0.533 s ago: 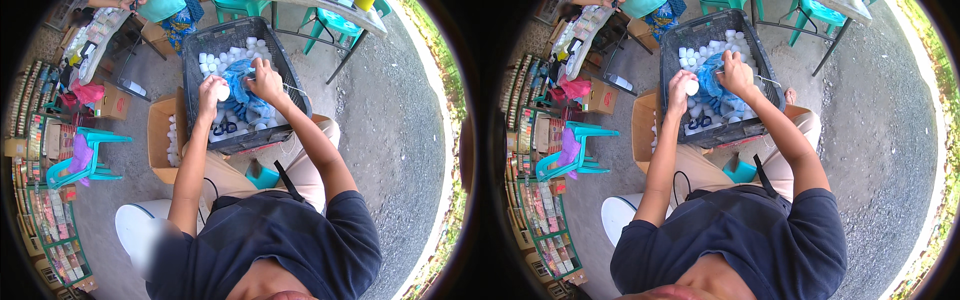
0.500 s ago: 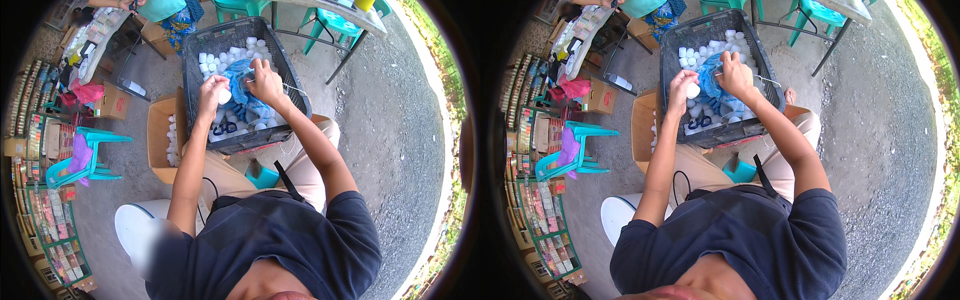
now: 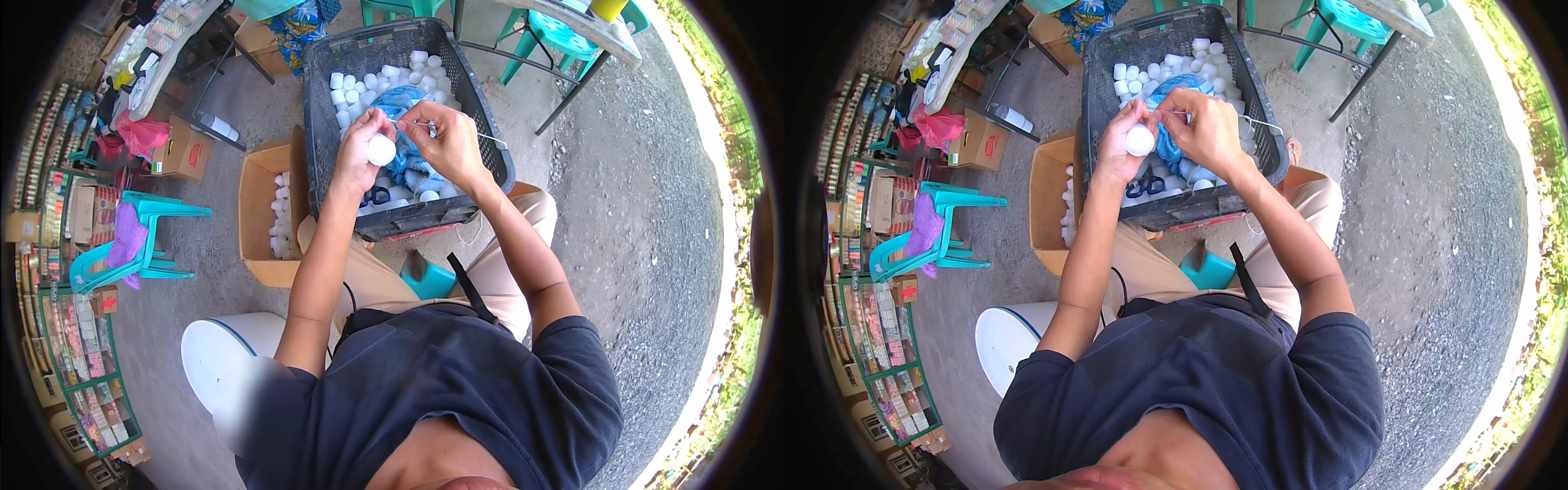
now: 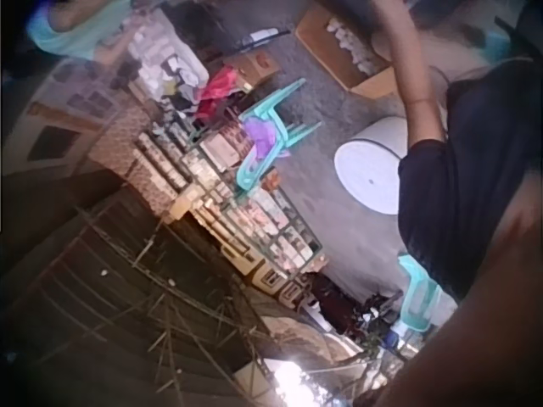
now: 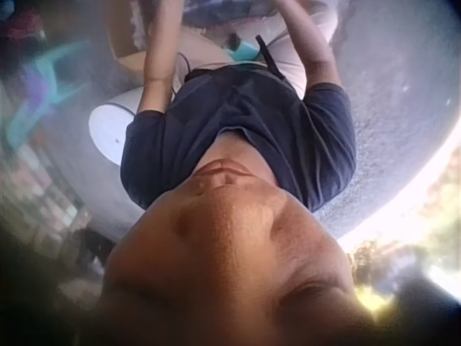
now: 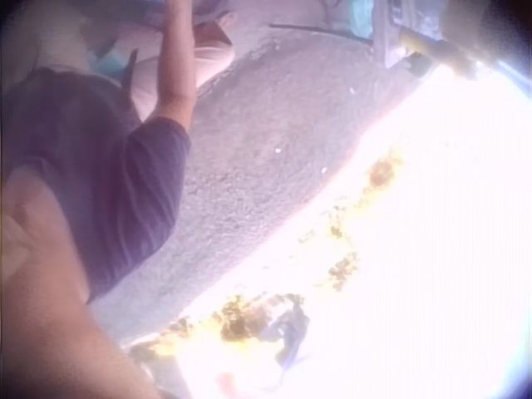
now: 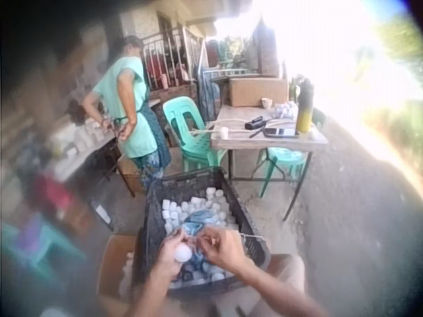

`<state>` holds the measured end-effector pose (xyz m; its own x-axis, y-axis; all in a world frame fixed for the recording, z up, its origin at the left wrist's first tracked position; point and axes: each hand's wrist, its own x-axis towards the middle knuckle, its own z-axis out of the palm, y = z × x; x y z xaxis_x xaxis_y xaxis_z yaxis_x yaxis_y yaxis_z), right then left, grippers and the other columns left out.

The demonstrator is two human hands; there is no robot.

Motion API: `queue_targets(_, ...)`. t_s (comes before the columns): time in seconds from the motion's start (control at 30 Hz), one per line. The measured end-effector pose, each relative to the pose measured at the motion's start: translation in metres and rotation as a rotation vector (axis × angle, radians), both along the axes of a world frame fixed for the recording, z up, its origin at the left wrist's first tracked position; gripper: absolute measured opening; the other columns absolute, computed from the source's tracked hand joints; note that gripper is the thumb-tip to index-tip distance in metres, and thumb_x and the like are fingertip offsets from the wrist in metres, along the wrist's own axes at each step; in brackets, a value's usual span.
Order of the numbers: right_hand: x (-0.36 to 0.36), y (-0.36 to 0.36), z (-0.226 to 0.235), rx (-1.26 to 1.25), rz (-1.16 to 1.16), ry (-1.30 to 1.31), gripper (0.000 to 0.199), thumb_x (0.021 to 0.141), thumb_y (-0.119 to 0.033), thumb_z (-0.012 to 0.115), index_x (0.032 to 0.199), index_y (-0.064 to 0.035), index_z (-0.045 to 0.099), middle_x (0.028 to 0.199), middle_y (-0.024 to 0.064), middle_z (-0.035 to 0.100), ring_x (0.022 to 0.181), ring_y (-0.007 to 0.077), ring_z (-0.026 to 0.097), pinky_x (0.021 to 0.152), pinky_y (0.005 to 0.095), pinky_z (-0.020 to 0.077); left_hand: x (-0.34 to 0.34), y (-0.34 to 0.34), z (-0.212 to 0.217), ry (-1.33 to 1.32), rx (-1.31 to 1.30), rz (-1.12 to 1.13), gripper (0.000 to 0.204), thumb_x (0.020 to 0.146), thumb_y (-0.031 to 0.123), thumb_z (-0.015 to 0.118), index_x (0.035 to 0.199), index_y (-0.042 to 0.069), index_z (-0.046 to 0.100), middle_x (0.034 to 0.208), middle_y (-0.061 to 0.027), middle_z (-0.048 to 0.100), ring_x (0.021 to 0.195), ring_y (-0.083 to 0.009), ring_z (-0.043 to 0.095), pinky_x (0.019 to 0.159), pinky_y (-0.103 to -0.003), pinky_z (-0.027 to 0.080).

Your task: The person sits and repeatedly picks up small white cylindrical objects, wraps a thin string around each one, and uses scissors to cut the string. The person then wipes the object with a blue cloth and places it into a black basket.

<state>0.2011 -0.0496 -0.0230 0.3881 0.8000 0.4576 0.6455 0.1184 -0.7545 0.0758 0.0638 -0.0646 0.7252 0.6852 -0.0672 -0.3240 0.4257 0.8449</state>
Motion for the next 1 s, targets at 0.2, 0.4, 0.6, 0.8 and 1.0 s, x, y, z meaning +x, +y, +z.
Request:
queue_targets(0.2, -0.021, -0.027, 0.022, 0.086, 0.103, 0.017, 0.008, 0.073, -0.006, 0.072, 0.077, -0.0027, 0.065, 0.069, 0.0045, 0.058, 0.054, 0.0114, 0.049, 0.052, 0.0267, 0.0402, -0.004, -0.009, 0.02, -0.048, -0.197, 0.225, 0.026, 0.098, 0.03, 0.046, 0.078, 0.014, 0.049, 0.071, -0.0023, 0.054, 0.051, -0.0106, 0.049, 0.04, -0.024, 0.036)
queue_targets(0.4, -0.023, -0.026, 0.019, 0.094, 0.083, 0.052, 0.008, 0.072, -0.005, 0.07, 0.075, -0.002, 0.063, 0.068, 0.0042, 0.058, 0.055, 0.0092, 0.049, 0.051, 0.0249, 0.0405, -0.005, -0.018, 0.031, -0.04, -0.035, 0.334, 0.025, 0.097, 0.026, 0.048, 0.077, 0.012, 0.05, 0.071, -0.0027, 0.054, 0.062, -0.0098, 0.05, 0.051, -0.024, 0.039)
queue_targets(0.6, -0.022, -0.024, 0.013, 0.119, 0.062, 0.108, 0.009, 0.07, -0.009, 0.069, 0.073, -0.0054, 0.062, 0.067, 0.0042, 0.058, 0.055, 0.0137, 0.053, 0.052, 0.0284, 0.0432, -0.003, -0.025, 0.037, -0.085, 0.17, 0.422, 0.026, 0.097, 0.02, 0.049, 0.074, 0.009, 0.051, 0.072, -0.0027, 0.053, 0.067, -0.0099, 0.05, 0.063, -0.025, 0.04)
queue_targets(0.8, -0.023, -0.027, 0.018, 0.098, 0.059, 0.086, 0.01, 0.073, -0.007, 0.07, 0.075, -0.0024, 0.061, 0.069, 0.0047, 0.059, 0.056, 0.0109, 0.052, 0.052, 0.026, 0.0437, -0.001, -0.028, 0.041, -0.063, 0.251, 0.462, 0.027, 0.098, 0.02, 0.049, 0.073, 0.009, 0.051, 0.071, -0.0025, 0.053, 0.067, -0.0093, 0.048, 0.064, -0.025, 0.039)
queue_targets(1.0, -0.029, -0.021, 0.013, 0.203, 0.002, 0.058, 0.006, 0.077, -0.005, 0.066, 0.082, -0.0034, 0.065, 0.075, 0.0091, 0.058, 0.063, 0.0229, 0.056, 0.057, 0.0337, 0.0448, -0.01, -0.035, 0.047, -0.105, 0.034, 0.178, 0.013, 0.092, 0.021, 0.046, 0.087, 0.009, 0.049, 0.084, -0.0033, 0.055, 0.067, -0.0108, 0.05, 0.06, -0.026, 0.039)
